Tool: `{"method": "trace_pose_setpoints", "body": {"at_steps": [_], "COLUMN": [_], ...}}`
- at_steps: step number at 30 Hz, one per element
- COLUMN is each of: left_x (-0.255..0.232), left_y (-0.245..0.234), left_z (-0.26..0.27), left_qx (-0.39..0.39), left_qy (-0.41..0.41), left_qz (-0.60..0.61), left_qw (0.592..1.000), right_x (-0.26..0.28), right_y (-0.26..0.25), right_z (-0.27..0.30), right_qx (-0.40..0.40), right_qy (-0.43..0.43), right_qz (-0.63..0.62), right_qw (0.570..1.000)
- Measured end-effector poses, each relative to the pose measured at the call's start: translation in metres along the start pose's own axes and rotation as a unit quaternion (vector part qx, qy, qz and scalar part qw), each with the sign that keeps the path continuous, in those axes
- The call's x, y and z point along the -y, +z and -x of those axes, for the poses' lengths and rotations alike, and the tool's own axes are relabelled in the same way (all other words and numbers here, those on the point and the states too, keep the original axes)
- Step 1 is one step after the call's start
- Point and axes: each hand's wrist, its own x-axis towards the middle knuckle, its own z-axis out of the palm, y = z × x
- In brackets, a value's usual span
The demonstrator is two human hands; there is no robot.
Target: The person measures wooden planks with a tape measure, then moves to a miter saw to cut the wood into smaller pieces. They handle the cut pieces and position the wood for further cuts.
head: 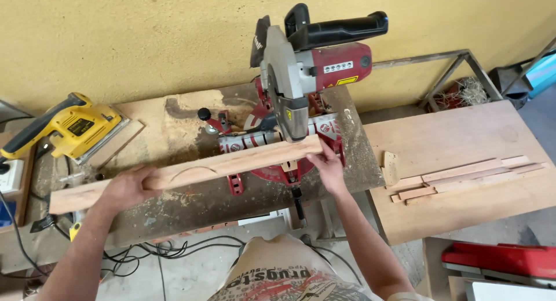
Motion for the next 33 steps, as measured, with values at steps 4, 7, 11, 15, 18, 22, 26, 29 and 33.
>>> {"method": "trace_pose_setpoints", "body": {"at_steps": [4,7,11,15,18,22,26,29,33], "left_x": [0.06,0.099,0.129,0.123,0.106,0.098,0.103,0.106,0.13], "left_y": [0.014,0.026,0.038,0.028,0.012,0.006,0.01,0.013,0.035], "left_z": [-0.003,-0.007,-0.013,-0.01,-0.009,-0.005,-0.009,-0.013,-0.014], "left_qx": [-0.045,-0.075,0.002,0.04,0.085,0.069,0.062,0.062,-0.012], "left_qy": [0.032,0.031,-0.055,-0.096,-0.134,-0.125,-0.119,-0.117,-0.061], "left_qz": [-0.002,-0.017,-0.062,-0.059,-0.057,-0.054,-0.059,-0.059,-0.079], "left_qw": [0.998,0.997,0.997,0.993,0.986,0.988,0.989,0.989,0.995], "right_x": [0.0,-0.027,-0.053,-0.064,-0.051,-0.017,0.008,0.006,0.034], "right_y": [0.027,0.039,0.047,0.05,0.053,0.057,0.067,0.067,0.072], "right_z": [-0.014,-0.034,-0.054,-0.07,-0.076,-0.085,-0.08,-0.088,-0.08], "right_qx": [-0.016,-0.02,0.018,0.068,0.022,0.035,0.154,0.126,0.108], "right_qy": [0.018,0.0,-0.134,-0.149,-0.217,-0.38,-0.046,-0.028,0.115], "right_qz": [0.127,0.198,0.297,0.375,0.455,0.537,0.623,0.553,0.423], "right_qw": [0.992,0.98,0.945,0.912,0.863,0.752,0.766,0.823,0.892]}}
